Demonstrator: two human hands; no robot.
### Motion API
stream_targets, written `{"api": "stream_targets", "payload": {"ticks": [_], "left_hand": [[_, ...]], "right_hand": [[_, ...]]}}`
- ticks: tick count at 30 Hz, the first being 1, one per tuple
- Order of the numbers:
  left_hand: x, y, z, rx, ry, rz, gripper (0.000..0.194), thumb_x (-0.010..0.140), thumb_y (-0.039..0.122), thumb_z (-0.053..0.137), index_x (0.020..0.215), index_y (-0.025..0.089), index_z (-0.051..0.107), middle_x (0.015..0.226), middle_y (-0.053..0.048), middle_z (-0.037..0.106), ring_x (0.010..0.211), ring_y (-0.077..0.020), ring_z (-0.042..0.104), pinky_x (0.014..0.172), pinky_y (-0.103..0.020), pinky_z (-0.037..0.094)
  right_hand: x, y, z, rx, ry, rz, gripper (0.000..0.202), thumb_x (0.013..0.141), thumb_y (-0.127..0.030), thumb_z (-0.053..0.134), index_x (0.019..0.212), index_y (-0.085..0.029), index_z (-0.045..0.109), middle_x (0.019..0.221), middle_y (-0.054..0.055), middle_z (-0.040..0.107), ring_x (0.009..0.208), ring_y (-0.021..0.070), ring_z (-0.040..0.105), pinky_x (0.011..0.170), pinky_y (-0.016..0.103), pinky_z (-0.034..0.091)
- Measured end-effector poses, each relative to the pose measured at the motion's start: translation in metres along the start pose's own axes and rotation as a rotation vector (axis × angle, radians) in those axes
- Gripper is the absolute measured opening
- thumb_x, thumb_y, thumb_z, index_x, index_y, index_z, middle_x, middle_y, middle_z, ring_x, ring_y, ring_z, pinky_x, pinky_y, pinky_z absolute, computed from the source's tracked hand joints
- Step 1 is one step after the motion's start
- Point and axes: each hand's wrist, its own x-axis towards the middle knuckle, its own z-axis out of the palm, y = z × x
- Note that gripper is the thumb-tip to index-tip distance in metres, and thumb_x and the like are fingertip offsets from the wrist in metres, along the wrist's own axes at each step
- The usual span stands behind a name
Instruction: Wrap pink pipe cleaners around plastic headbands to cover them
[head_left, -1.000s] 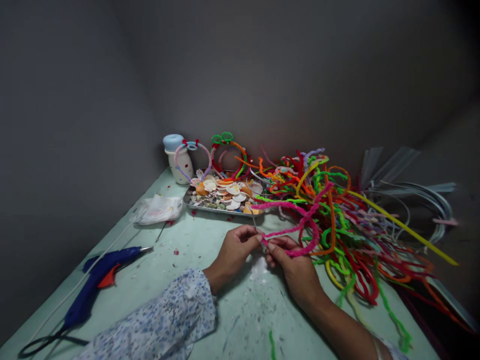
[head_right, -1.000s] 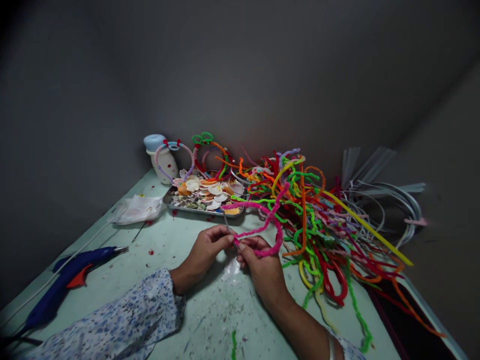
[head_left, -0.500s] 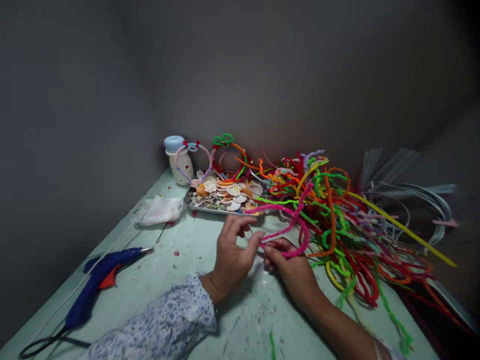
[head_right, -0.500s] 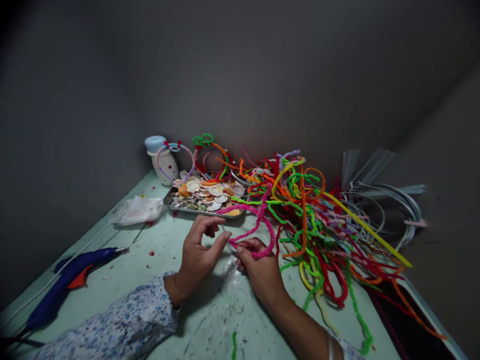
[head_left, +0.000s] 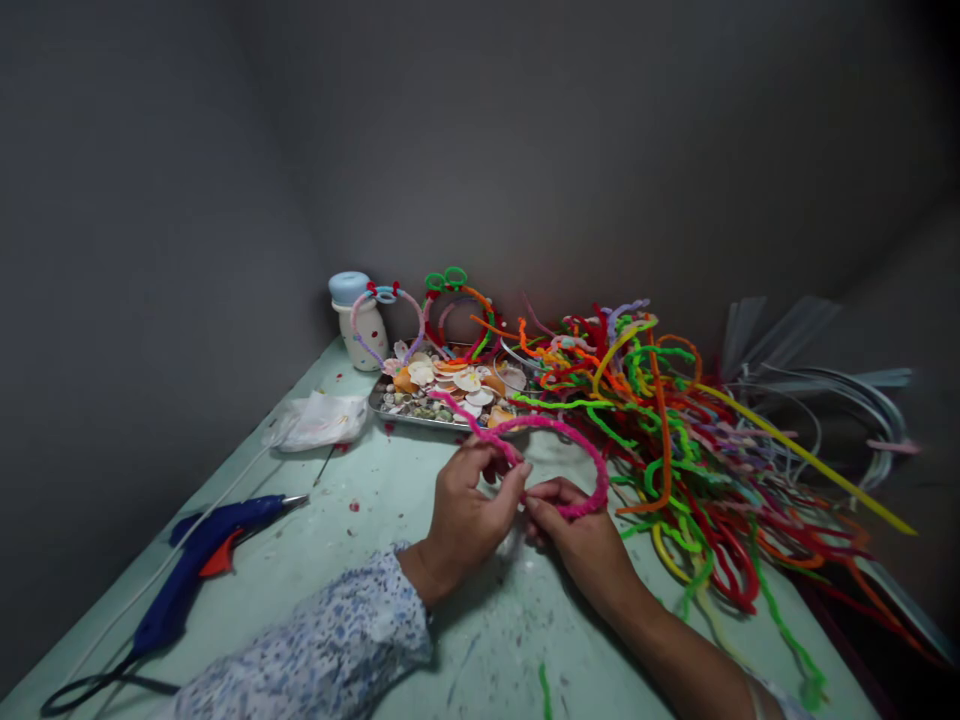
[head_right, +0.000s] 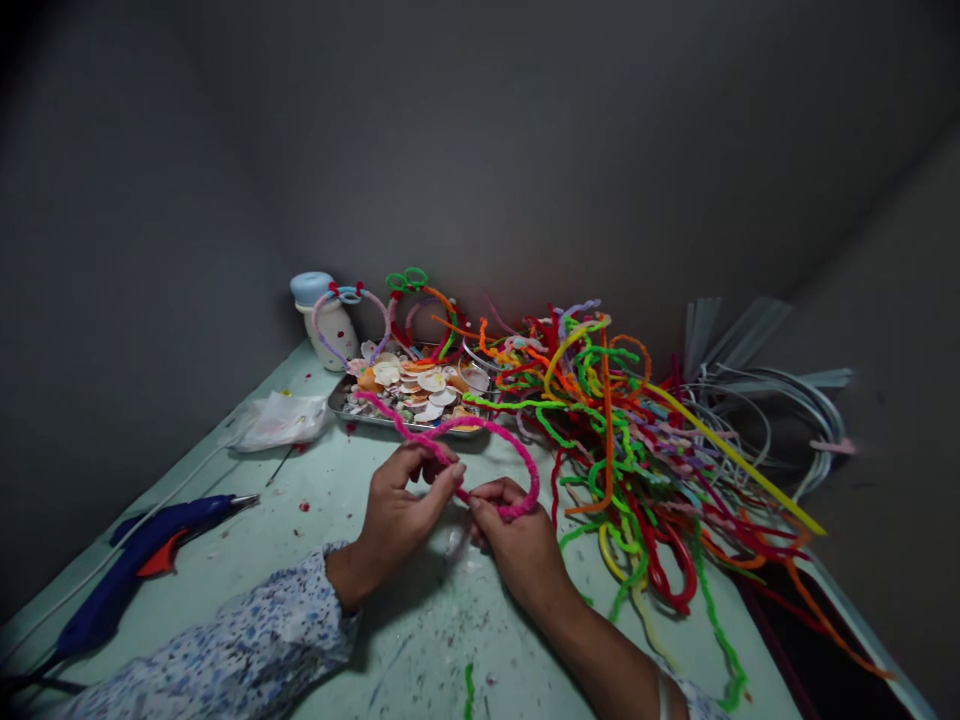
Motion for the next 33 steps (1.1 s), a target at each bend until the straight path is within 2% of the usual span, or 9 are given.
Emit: {"api": "stream_targets", "payload": {"ticks": [4, 7, 10, 13, 16, 19, 25, 29, 33], "left_hand": [[0.009, -0.003, -0.004, 0.039, 0.117, -0.037, 0.006, 0.074, 0.025, 0.070, 0.072, 0.021, 0.066, 0.076, -0.001, 0.053, 0.073, -0.0164, 0.048, 0.068, -0.026, 0.038], [0.016, -0.005, -0.007, -0.014, 0.194, -0.047, 0.009, 0.074, 0.025, 0.070, 0.069, 0.020, 0.064, 0.080, -0.001, 0.050, 0.078, -0.0165, 0.049, 0.075, -0.026, 0.039], [0.019, -0.009, -0.007, -0.092, 0.154, -0.090, 0.013, 0.077, 0.026, 0.068, 0.068, 0.019, 0.061, 0.080, -0.001, 0.051, 0.081, -0.0161, 0.050, 0.078, -0.025, 0.039], [0.020, -0.014, -0.006, -0.263, 0.100, -0.208, 0.012, 0.079, 0.030, 0.066, 0.077, 0.019, 0.062, 0.078, 0.000, 0.056, 0.078, -0.0151, 0.052, 0.076, -0.025, 0.040], [0.022, -0.018, -0.004, -0.423, 0.102, -0.295, 0.016, 0.077, 0.031, 0.068, 0.085, 0.019, 0.062, 0.080, 0.000, 0.060, 0.077, -0.0135, 0.053, 0.074, -0.024, 0.042], [0.024, -0.020, -0.003, -0.510, 0.110, -0.338, 0.017, 0.077, 0.031, 0.069, 0.084, 0.018, 0.062, 0.078, 0.001, 0.058, 0.073, -0.0111, 0.052, 0.071, -0.022, 0.042], [0.026, -0.020, -0.004, -0.734, 0.044, -0.498, 0.017, 0.076, 0.033, 0.069, 0.079, 0.018, 0.062, 0.075, 0.002, 0.056, 0.064, -0.0083, 0.048, 0.062, -0.019, 0.039], [0.026, -0.023, -0.005, -0.819, 0.065, -0.514, 0.013, 0.076, 0.029, 0.067, 0.077, 0.018, 0.060, 0.074, 0.003, 0.056, 0.066, -0.0086, 0.050, 0.064, -0.020, 0.041], [0.026, -0.024, -0.004, -0.809, 0.072, -0.496, 0.011, 0.078, 0.027, 0.064, 0.075, 0.018, 0.058, 0.074, 0.003, 0.058, 0.066, -0.0093, 0.052, 0.066, -0.021, 0.042]], "right_hand": [[0.000, 0.002, -0.001, 0.071, -0.001, 0.036, 0.028, 0.069, -0.042, 0.072, 0.076, -0.018, 0.060, 0.052, -0.002, 0.061, 0.047, 0.0124, 0.053, 0.050, 0.025, 0.042], [0.000, 0.004, -0.003, 0.082, -0.021, 0.041, 0.027, 0.071, -0.041, 0.072, 0.077, -0.018, 0.060, 0.054, -0.002, 0.062, 0.048, 0.0115, 0.053, 0.050, 0.024, 0.041], [0.000, 0.004, -0.004, 0.102, -0.028, 0.040, 0.027, 0.070, -0.040, 0.072, 0.077, -0.017, 0.060, 0.056, -0.001, 0.062, 0.049, 0.0117, 0.054, 0.049, 0.024, 0.041], [0.000, 0.002, -0.004, 0.122, -0.036, 0.018, 0.027, 0.069, -0.039, 0.073, 0.077, -0.017, 0.060, 0.061, 0.000, 0.063, 0.051, 0.0124, 0.056, 0.050, 0.025, 0.043], [-0.001, 0.000, -0.003, 0.115, -0.049, 0.004, 0.024, 0.071, -0.037, 0.072, 0.076, -0.017, 0.061, 0.060, 0.000, 0.063, 0.051, 0.0122, 0.055, 0.050, 0.025, 0.043], [-0.002, -0.001, -0.004, 0.110, -0.054, 0.007, 0.022, 0.072, -0.036, 0.070, 0.076, -0.017, 0.061, 0.059, -0.001, 0.062, 0.051, 0.0122, 0.055, 0.050, 0.025, 0.043], [-0.002, 0.001, -0.005, 0.095, -0.062, 0.021, 0.024, 0.071, -0.038, 0.072, 0.077, -0.017, 0.061, 0.058, 0.000, 0.063, 0.052, 0.0128, 0.056, 0.051, 0.025, 0.043], [-0.002, 0.000, -0.005, 0.107, -0.061, 0.028, 0.025, 0.072, -0.038, 0.072, 0.077, -0.017, 0.061, 0.059, 0.000, 0.063, 0.052, 0.0122, 0.056, 0.052, 0.025, 0.043], [-0.002, -0.002, -0.004, 0.119, -0.050, 0.037, 0.025, 0.071, -0.038, 0.072, 0.076, -0.017, 0.061, 0.058, -0.001, 0.062, 0.050, 0.0119, 0.055, 0.051, 0.025, 0.043]]}}
